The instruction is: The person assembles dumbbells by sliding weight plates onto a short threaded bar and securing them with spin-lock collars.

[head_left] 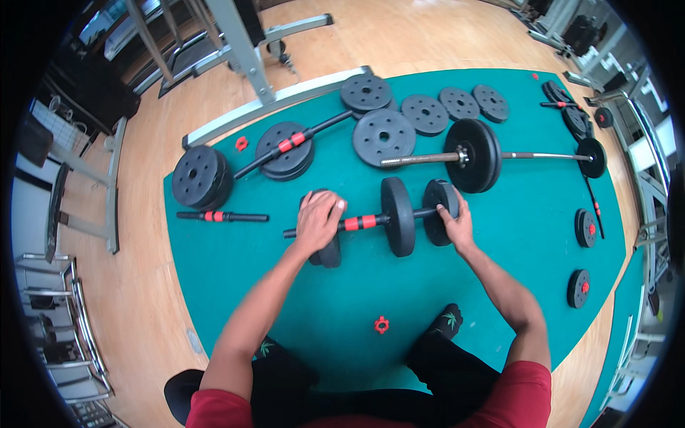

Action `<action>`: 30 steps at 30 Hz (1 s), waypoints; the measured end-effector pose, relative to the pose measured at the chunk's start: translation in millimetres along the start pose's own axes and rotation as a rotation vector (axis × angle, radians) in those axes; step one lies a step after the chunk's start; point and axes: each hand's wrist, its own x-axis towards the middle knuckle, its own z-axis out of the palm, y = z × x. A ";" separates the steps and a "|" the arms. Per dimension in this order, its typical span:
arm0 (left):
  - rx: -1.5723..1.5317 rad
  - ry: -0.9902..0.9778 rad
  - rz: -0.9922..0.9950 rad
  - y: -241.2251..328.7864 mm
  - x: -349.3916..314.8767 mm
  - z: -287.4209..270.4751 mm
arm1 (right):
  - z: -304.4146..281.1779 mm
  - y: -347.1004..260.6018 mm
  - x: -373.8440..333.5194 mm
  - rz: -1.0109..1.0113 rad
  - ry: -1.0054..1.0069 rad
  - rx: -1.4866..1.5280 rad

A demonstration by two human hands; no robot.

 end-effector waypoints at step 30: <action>-0.201 0.223 0.085 -17.0 -0.8 -5.6 | 42.3 -31.2 -10.8 0.041 -0.346 0.392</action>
